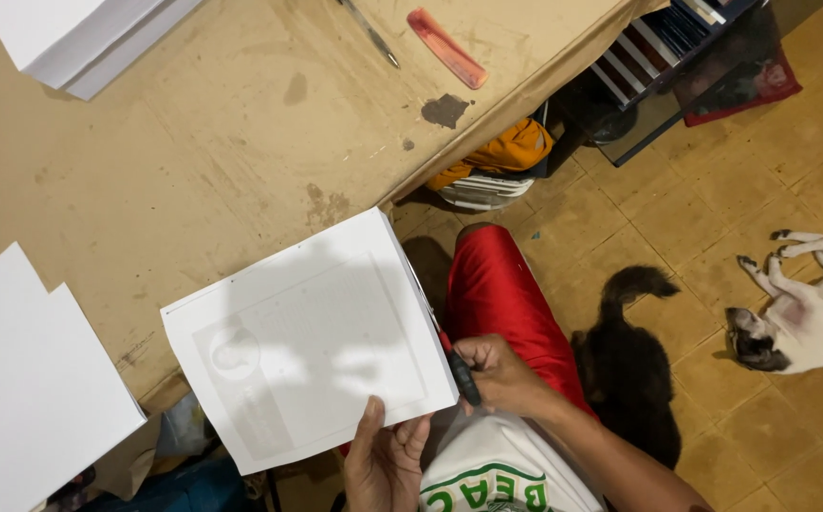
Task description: The person sits on the floor and uses scissors to trim the edges of white paper sheets. They hold the paper with one hand and cut along the sides, then place the trimmed sheets onto a stack on the table. A dog is visible lying on the floor nearby.
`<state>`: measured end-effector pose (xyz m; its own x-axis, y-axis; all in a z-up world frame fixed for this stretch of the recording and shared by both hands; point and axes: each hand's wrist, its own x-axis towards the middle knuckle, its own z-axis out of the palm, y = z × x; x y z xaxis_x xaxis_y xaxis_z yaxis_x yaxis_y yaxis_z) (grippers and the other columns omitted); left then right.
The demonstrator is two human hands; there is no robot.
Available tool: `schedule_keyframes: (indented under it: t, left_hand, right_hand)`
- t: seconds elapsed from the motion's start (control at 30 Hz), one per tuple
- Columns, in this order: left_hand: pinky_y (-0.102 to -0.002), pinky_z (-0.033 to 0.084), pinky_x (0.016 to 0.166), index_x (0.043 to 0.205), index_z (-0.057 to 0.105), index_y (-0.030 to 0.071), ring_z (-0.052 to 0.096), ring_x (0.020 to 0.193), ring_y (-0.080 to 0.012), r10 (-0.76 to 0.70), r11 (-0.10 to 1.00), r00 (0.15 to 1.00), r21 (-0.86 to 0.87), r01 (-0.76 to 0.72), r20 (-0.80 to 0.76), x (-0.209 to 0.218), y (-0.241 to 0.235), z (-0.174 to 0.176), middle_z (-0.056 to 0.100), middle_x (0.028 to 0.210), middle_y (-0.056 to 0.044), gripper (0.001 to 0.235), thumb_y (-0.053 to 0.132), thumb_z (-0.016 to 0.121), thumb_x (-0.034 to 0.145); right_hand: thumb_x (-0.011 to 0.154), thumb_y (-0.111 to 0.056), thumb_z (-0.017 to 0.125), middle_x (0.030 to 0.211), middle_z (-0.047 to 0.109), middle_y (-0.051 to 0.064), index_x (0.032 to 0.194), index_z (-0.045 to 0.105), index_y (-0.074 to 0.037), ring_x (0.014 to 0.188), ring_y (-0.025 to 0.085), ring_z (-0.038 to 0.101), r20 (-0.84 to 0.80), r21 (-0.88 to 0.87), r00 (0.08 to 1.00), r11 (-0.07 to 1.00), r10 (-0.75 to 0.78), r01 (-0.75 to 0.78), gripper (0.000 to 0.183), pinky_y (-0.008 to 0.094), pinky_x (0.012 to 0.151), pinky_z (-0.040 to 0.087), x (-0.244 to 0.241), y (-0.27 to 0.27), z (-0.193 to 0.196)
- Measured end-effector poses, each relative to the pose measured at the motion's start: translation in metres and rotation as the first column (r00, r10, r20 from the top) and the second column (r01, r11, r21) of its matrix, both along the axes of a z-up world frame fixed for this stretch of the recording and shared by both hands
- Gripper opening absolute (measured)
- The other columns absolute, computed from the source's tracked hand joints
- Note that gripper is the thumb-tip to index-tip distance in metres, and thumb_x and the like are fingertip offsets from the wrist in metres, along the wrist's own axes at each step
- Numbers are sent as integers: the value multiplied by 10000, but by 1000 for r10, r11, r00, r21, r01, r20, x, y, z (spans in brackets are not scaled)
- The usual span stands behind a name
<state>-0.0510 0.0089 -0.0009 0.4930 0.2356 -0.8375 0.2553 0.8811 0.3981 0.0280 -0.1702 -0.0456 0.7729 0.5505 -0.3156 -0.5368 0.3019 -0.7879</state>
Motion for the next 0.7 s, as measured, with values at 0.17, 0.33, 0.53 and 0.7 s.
schedule_keyframes:
  t: [0.17,0.33,0.53,0.7]
  left_hand:
    - [-407,623,730,1289,641,45,715,772,-298,-7,999,1000,-33,6,-25,-5,3,-9,754,1154,-168,415,174,686,897]
    - [-387,635,712,1388,606,80,739,863,-302,-27,999,998,-21,28,48,-2,1,-1,752,1209,-161,524,184,688,881]
    - [-372,641,679,1445,579,102,734,728,-244,-67,997,995,48,64,78,-3,5,-4,760,1185,-142,604,209,705,864]
    - [-396,583,848,1348,608,106,683,1059,-211,21,995,998,94,-27,67,47,17,3,716,1281,-88,456,276,640,926]
  right_hand:
    - [906,64,710,560,697,126,718,637,-14,419,119,627,-60,-86,998,996,3,-8,216,202,328,422,-19,-10,-31]
    - [846,59,793,609,716,54,756,639,-50,484,101,674,43,-90,998,996,34,-30,210,223,430,552,-9,-8,-21]
    - [912,32,609,525,660,63,732,651,-72,358,38,456,10,-159,1000,987,26,-24,212,185,320,273,-1,3,-15]
    - [910,-114,789,485,658,110,724,701,-60,304,80,443,-125,-369,980,924,-157,101,213,215,283,251,-14,-16,-27]
